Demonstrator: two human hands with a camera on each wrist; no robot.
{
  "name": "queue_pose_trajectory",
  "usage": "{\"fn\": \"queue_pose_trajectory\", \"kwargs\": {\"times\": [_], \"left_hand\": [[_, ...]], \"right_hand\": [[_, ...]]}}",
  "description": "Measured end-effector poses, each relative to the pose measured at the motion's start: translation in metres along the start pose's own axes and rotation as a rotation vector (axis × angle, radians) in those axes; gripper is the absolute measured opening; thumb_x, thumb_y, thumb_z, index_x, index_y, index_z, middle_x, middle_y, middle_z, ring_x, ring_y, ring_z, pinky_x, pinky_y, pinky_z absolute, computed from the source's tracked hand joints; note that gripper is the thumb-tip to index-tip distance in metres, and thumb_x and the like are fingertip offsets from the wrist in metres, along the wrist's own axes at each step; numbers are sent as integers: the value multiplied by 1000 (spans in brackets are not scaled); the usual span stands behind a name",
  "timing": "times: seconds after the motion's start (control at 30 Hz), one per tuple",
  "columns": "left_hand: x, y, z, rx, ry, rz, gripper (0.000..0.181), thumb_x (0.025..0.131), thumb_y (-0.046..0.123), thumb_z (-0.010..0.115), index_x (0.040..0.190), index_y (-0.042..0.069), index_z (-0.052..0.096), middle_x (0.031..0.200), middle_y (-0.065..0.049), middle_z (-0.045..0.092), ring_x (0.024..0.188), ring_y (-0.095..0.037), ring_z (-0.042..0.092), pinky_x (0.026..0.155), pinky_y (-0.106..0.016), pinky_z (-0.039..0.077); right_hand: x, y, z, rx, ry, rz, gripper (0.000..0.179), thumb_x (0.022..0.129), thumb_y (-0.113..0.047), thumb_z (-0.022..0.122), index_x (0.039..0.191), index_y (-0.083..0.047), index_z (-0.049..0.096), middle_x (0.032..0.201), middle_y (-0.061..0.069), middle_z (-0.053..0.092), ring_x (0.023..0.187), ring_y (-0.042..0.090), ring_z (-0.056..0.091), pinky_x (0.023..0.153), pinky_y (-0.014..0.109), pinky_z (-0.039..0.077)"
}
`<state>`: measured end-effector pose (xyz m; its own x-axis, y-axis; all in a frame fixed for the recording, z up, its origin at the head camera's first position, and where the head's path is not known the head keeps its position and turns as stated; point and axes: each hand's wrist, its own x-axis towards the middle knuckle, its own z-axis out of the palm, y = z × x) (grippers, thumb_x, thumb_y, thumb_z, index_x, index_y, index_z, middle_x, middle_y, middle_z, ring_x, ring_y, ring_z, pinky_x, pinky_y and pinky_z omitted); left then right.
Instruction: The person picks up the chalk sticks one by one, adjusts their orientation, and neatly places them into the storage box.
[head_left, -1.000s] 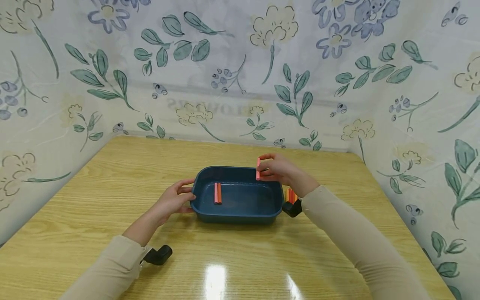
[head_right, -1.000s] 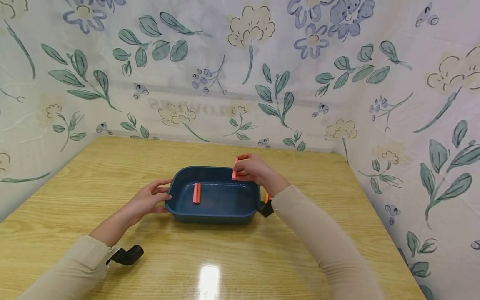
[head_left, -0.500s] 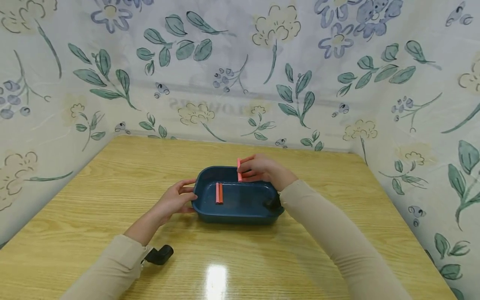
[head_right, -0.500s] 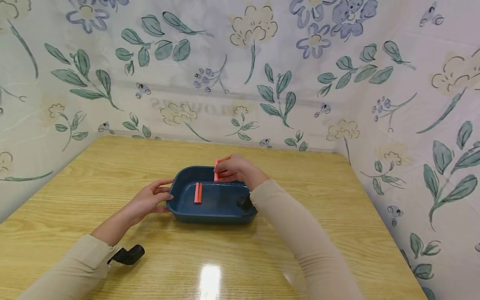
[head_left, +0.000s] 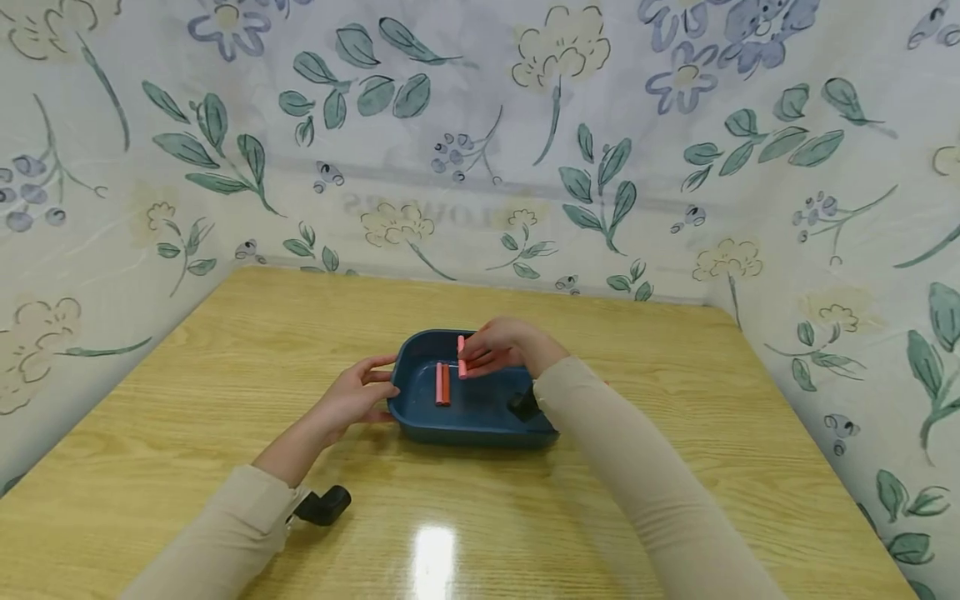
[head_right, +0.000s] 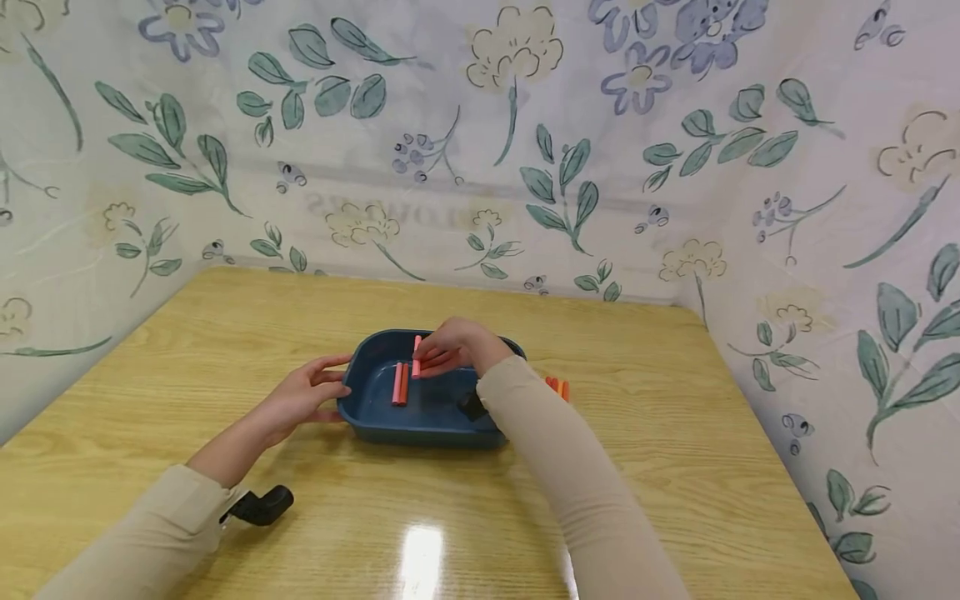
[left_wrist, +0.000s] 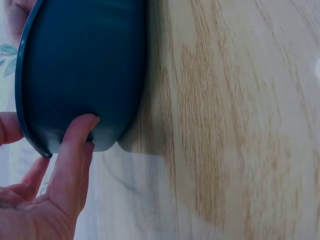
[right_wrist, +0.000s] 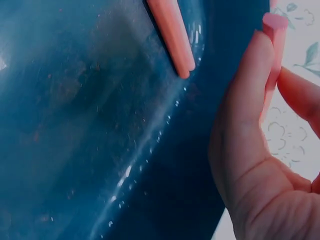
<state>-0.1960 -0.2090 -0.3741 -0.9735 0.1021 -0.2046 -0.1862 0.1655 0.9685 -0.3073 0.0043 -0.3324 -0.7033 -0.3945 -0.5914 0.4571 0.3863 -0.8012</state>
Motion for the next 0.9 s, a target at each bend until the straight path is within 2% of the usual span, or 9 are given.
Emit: {"fn": "queue_pose_trajectory", "kwargs": {"times": [0.13,0.27,0.67,0.9], "left_hand": [[0,1,-1,-1,0,2,57,91,0,48,143,-1,25,136,-31,33,106,-37,54,76,-44,53],[0,1,-2,1,-2,8,57,91,1,48,143,-1,25,136,-31,33,106,-36,54,76,-44,54],[1,0,0,-8,-9,12,57,90,1,50,143,-1,27,135,-31,33,103,-35,55,75,-44,54],[1,0,-1,0,-1,14,57,90,0,49,143,-2,27,135,-31,33,104,-37,55,75,-43,54]], "right_hand": [[7,2,7,-62,-36,16,17,86,1,62,102,8,61,85,16,62,72,23,63,70,32,56],[15,7,11,-128,-55,24,17,86,2,62,101,10,63,81,16,62,67,22,63,68,32,56],[25,17,15,-147,-15,94,12,84,3,64,95,9,61,78,14,60,60,19,63,59,25,55],[25,16,17,-123,-38,95,17,83,7,62,100,11,61,79,16,62,63,20,64,67,28,55]]}}
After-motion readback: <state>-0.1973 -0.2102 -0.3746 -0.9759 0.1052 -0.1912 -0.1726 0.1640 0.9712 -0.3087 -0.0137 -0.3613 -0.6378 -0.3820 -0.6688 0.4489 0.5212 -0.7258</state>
